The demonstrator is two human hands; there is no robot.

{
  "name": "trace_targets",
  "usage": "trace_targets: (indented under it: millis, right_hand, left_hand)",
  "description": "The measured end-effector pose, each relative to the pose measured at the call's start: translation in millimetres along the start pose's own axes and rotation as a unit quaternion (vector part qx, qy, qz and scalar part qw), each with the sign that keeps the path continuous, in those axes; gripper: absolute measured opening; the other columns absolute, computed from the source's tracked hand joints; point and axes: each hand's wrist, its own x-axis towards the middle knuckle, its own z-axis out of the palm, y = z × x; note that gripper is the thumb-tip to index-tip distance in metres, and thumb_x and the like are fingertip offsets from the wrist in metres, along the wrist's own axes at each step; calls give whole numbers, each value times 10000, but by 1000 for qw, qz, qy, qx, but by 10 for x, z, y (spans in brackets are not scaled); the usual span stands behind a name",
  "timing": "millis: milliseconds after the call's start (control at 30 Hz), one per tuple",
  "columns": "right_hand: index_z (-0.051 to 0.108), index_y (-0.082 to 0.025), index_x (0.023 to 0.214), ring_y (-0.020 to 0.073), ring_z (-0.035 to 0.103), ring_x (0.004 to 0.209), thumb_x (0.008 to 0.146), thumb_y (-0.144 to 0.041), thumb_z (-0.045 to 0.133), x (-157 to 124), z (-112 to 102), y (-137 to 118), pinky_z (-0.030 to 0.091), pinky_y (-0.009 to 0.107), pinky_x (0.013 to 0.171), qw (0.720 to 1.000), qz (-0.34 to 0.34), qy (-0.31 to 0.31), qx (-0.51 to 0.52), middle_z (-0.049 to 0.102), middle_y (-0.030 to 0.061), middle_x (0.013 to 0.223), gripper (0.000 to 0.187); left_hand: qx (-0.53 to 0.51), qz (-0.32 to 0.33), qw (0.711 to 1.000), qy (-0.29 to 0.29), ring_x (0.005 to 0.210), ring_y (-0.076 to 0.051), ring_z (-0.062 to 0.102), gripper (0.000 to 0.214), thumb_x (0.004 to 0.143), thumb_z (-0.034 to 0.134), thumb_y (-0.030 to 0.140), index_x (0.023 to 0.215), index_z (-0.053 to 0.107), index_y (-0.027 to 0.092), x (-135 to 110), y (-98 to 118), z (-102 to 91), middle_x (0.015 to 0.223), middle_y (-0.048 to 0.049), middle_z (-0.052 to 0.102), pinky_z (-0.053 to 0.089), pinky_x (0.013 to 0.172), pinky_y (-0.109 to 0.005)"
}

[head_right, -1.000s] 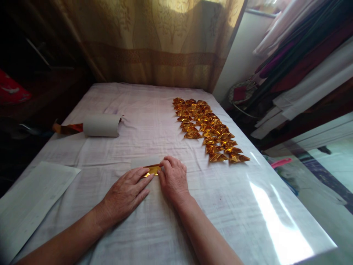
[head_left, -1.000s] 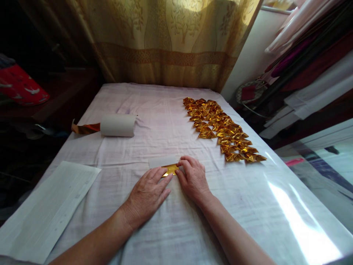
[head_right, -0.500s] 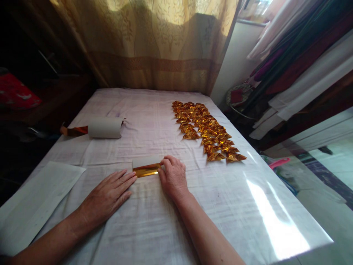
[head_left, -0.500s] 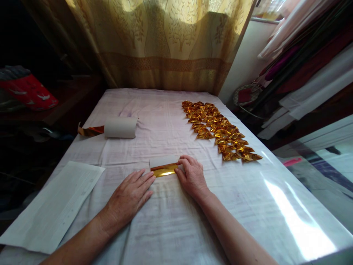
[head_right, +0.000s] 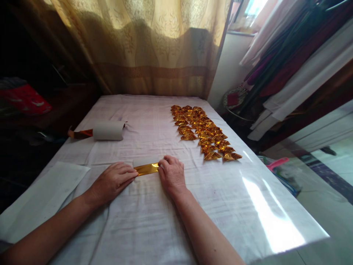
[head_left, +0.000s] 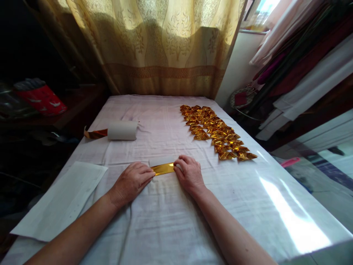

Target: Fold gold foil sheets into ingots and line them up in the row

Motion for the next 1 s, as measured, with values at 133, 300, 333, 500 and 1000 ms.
trace_targets:
  millis: [133,300,333,500,1000]
  right_hand:
    - [714,-256,1007,244,582,1058,875,-148,573,-6,21,103,425,378,857,999,7,33,-17,673,73,1174,221]
    - [697,-202,1011,220,609,990,893,-109,498,-34,-54,45,463,360,863,987,-71,142,26,696,90,1073,249]
    - [698,-206,1008,212,612,980,908,-109,486,-43,-73,-2,469,351,872,983,-106,147,41,700,83,1046,253]
    - [700,-223,1064,205,631,963,922,-165,564,-88,-64,-203,504,342,871,975,-216,15,58,713,72,1052,205]
    - [716,-250,1061,210,631,955,906,-231,648,-84,6,-247,489,346,830,980,-192,-3,44,716,57,1049,171]
  left_hand:
    - [24,5,1000,17,1006,-209,646,241,995,492,311,1018,728,269,5,-20,41,1055,-24,747,460,967,-405]
    - [29,1,999,38,1111,-230,622,225,985,507,275,1042,723,257,-16,13,105,1190,-42,713,458,988,-419]
    - [25,-2,999,39,1090,-222,629,224,986,505,269,1050,718,252,-1,41,111,1169,-41,720,460,985,-413]
    - [-5,-38,999,33,1023,-207,631,185,963,555,283,1069,700,241,116,223,132,1096,-35,727,454,972,-395]
    - [-35,-82,995,52,910,-201,598,196,959,564,351,991,723,241,149,219,257,962,-35,701,445,856,-374]
